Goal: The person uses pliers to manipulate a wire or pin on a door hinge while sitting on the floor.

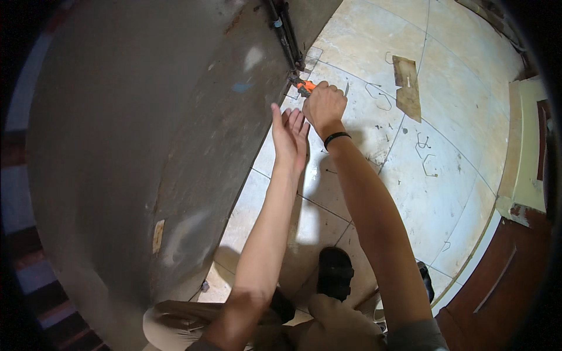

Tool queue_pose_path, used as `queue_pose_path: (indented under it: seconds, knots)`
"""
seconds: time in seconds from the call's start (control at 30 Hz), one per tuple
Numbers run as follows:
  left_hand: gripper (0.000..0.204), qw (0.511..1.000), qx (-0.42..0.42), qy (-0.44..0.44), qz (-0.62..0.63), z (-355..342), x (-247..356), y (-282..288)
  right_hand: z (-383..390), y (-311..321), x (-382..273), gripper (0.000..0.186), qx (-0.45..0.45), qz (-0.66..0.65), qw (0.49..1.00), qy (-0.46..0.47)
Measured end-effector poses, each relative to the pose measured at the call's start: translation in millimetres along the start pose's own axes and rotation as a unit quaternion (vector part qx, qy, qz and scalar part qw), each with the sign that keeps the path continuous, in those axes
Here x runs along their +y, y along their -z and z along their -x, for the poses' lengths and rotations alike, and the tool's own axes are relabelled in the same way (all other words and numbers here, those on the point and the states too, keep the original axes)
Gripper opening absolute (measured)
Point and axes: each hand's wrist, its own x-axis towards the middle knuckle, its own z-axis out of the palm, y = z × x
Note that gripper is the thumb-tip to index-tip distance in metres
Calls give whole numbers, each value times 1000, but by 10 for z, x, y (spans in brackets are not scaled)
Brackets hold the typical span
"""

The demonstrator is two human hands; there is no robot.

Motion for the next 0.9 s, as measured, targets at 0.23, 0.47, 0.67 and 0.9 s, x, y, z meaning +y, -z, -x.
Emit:
queue_pose_path:
  seconds: [0.23,0.47,0.67,0.9]
  knots:
    - [85,992,-104,6,77,-707,-353,-232,-231,-201,217,13,94,28,992,80]
    - [44,993,-90,53,50,-1142,-548,-336,-404,-398,339,13,229,12,961,154]
    - [37,993,-84,71,43,-1240,-592,-505,-508,-432,460,13,230,24,954,190]
    - [25,996,-63,50,41,-1422,-582,-536,-634,-337,425,10,228,19,947,228]
